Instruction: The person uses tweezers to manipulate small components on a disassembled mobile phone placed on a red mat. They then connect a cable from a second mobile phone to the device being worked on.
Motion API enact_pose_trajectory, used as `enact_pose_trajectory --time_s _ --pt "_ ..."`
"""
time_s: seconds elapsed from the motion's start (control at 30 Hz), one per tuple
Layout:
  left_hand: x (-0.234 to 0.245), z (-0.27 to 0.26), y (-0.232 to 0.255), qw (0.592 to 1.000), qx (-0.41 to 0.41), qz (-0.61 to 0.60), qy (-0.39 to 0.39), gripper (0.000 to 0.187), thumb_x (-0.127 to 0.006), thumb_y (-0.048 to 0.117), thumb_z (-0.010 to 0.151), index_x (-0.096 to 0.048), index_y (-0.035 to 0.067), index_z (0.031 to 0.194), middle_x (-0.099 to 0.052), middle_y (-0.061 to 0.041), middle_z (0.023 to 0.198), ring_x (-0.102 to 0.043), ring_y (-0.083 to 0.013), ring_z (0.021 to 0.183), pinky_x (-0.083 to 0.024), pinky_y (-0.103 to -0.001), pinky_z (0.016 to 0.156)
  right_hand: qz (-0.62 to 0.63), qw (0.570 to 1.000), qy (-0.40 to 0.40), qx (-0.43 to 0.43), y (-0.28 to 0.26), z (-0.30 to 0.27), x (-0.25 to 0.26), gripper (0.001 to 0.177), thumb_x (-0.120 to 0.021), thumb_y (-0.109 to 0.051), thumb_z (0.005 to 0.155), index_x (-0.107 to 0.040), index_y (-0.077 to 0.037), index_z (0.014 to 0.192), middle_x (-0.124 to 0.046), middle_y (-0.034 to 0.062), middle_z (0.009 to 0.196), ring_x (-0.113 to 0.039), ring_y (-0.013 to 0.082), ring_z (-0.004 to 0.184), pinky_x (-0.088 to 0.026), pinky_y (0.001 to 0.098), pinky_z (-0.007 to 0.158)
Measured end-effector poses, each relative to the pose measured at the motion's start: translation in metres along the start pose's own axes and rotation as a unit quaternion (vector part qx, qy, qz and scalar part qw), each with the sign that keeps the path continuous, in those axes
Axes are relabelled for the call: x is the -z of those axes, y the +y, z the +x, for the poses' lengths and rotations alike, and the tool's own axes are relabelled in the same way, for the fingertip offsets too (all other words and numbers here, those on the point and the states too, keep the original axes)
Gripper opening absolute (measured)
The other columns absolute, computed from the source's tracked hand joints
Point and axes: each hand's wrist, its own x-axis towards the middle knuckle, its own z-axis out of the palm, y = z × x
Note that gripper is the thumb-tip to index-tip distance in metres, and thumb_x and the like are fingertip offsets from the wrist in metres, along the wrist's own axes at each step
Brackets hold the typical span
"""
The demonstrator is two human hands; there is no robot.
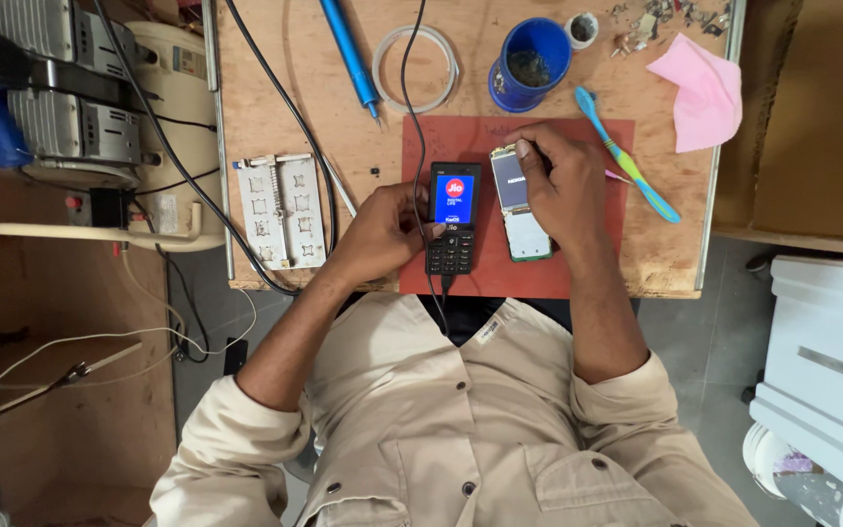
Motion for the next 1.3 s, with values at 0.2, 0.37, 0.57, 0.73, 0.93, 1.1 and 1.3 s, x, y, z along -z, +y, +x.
enact_pose_trajectory --time_s 0.2,0.37,0.57,0.73,0.93,1.1,1.3 --pt "0.0 0.0 -0.005 0.999 0.02 0.027 0.017 0.015 -0.074 0.006 0.094 -0.062 -0.003 0.094 -0.063 -0.006 0.079 -0.06 -0.0096 0.072 -0.05 -0.029 0.063 -0.036 0.998 0.01 0.052 -0.003 0.003 -0.001 0.011 -0.066 -0.005 0.103 -0.073 0.0 0.11 -0.074 0.0161 0.095 -0.071 0.0276 0.076 -0.052 0.0369 0.066" --pt "0.003 0.0 -0.007 1.0 -0.018 -0.012 0.002 0.008 -0.068 0.004 0.095 -0.063 -0.002 0.096 -0.069 -0.004 0.086 -0.066 -0.0093 0.082 -0.056 -0.028 0.073 -0.045 0.997 0.012 0.054 -0.003 0.002 -0.002 0.012 -0.067 -0.005 0.102 -0.074 -0.001 0.111 -0.074 0.0163 0.101 -0.071 0.0287 0.081 -0.052 0.0379 0.067" --pt "0.003 -0.002 0.0 0.998 -0.02 -0.05 -0.019 0.009 -0.066 0.004 0.095 -0.066 0.0 0.103 -0.072 -0.003 0.093 -0.068 -0.0086 0.088 -0.058 -0.028 0.079 -0.056 0.997 0.01 0.055 -0.004 0.002 -0.002 0.012 -0.068 -0.005 0.102 -0.074 -0.001 0.111 -0.073 0.0162 0.103 -0.072 0.0301 0.085 -0.054 0.0392 0.071" --pt "0.004 -0.004 0.003 0.999 -0.006 -0.031 -0.02 0.007 -0.066 0.005 0.096 -0.065 0.0 0.102 -0.072 -0.002 0.091 -0.068 -0.0079 0.086 -0.058 -0.028 0.077 -0.059 0.996 0.011 0.063 -0.004 0.001 -0.001 0.011 -0.068 -0.006 0.102 -0.074 -0.001 0.111 -0.073 0.0162 0.102 -0.072 0.031 0.087 -0.054 0.0399 0.072" --pt "0.006 -0.002 -0.012 0.998 -0.019 -0.045 -0.028 0.009 -0.067 0.004 0.099 -0.06 -0.001 0.097 -0.066 -0.003 0.087 -0.063 -0.0087 0.082 -0.053 -0.028 0.073 -0.061 0.996 0.01 0.068 -0.003 0.001 -0.002 0.011 -0.068 -0.006 0.102 -0.074 -0.001 0.111 -0.074 0.016 0.102 -0.072 0.031 0.087 -0.054 0.0404 0.073" --pt "0.007 -0.001 -0.013 0.998 -0.022 -0.049 -0.037 0.007 -0.068 0.003 0.099 -0.062 -0.001 0.098 -0.067 -0.004 0.087 -0.064 -0.0094 0.083 -0.053 -0.028 0.073 -0.062 0.996 0.011 0.069 -0.003 0.0 -0.002 0.011 -0.069 -0.007 0.103 -0.074 -0.001 0.11 -0.073 0.0158 0.101 -0.072 0.0308 0.086 -0.054 0.0401 0.072" --pt "0.005 -0.001 -0.003 0.998 -0.025 -0.052 -0.037 0.013 -0.069 -0.001 0.092 -0.063 0.0 0.103 -0.072 -0.003 0.093 -0.07 -0.0091 0.089 -0.058 -0.026 0.08 -0.065 0.996 0.012 0.067 -0.003 0.001 -0.003 0.011 -0.069 -0.007 0.102 -0.074 -0.002 0.111 -0.073 0.0143 0.101 -0.071 0.0292 0.083 -0.054 0.0391 0.07"
